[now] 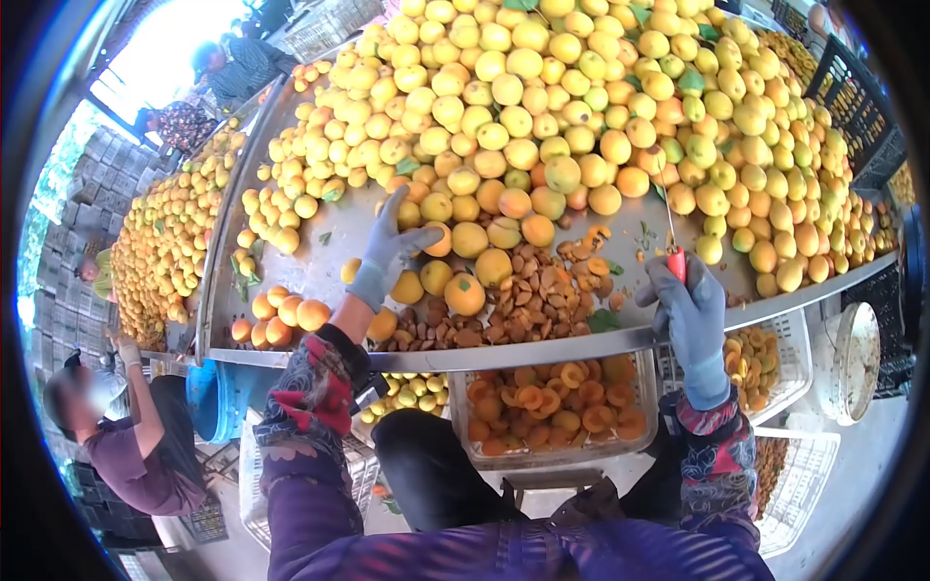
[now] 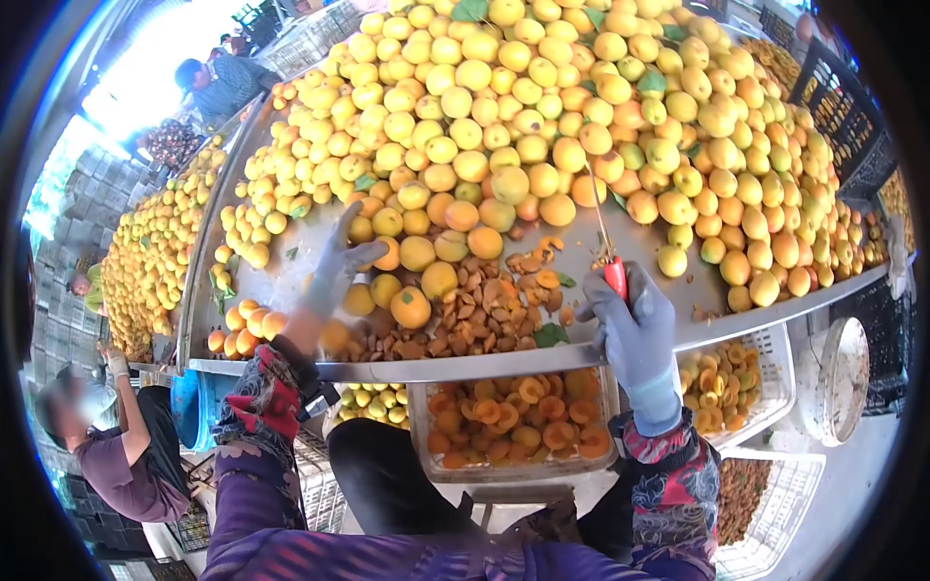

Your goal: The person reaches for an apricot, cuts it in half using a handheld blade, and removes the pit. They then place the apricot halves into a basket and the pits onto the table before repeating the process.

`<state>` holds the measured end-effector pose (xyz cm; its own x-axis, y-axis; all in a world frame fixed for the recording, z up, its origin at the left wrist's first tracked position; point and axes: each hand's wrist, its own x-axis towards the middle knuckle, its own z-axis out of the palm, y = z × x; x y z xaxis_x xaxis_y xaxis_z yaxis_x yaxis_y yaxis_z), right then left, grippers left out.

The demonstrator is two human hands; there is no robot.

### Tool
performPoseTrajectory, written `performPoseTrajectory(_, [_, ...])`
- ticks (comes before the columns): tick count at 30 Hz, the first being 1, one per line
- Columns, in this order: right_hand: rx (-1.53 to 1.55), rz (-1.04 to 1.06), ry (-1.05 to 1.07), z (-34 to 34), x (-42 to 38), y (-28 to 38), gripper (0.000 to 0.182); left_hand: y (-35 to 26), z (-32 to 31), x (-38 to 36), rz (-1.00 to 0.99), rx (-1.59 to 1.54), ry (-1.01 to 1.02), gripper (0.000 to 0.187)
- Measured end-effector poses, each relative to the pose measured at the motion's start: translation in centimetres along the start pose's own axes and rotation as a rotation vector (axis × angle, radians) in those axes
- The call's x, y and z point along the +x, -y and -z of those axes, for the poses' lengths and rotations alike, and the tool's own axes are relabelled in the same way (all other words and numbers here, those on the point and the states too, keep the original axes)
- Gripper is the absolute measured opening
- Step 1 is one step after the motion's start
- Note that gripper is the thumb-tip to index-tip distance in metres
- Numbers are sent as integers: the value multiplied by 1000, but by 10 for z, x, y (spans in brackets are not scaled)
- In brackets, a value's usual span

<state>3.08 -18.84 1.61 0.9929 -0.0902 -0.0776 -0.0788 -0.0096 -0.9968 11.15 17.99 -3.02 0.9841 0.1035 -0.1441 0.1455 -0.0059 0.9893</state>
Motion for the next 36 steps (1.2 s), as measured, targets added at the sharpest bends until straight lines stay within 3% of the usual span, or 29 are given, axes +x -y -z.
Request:
performPoseTrajectory(4, [-18, -55, 13, -10, 5, 3, 15, -2, -9, -3, -27, -243, 127, 91])
performPoseTrajectory(9, [-37, -5, 49, -22, 14, -10, 14, -7, -38, 1, -10, -167, 250, 95])
performPoseTrajectory(11, [-33, 18, 58, -25, 18, -15, 15, -7, -45, 5, -167, 154, 297, 99])
performPoseTrajectory(15, [-34, -5, 70, -28, 28, -25, 19, -21, -53, 24, -231, 416, 343, 102])
performPoseTrajectory(18, [17, 21, 88, -30, 31, -20, 24, -28, -61, 35, -329, 666, 326, 90])
performPoseTrajectory(19, [61, 35, 114, -31, 31, -18, 26, -26, -65, 36, -334, 862, 243, 77])
performPoseTrajectory(22, [-9, 142, 122, -36, 39, -24, 32, -31, -78, 20, -458, 1092, 156, 74])
performPoseTrajectory(23, [-77, 96, 146, -40, 37, -11, 28, -31, -85, 7, -473, 978, 124, 62])
performPoseTrajectory(26, [-180, 239, 175, -59, 32, -8, 22, -47, -93, -25, -636, 688, 40, 52])
performPoseTrajectory(28, [-182, 214, 234, -78, 25, 6, 17, -47, -98, -42, -690, 607, -14, 44])
performPoseTrajectory(30, [-226, 442, 341, -99, 25, 15, 16, -39, -102, -56, -130, -272, 274, 34])
performPoseTrajectory(31, [-343, 484, 359, -108, 30, 14, 17, -36, -106, -59, -112, -549, 209, 28])
performPoseTrajectory(36, [-431, 582, 557, -155, 30, 24, 18, -25, -72, -76, -205, -888, 166, 29])
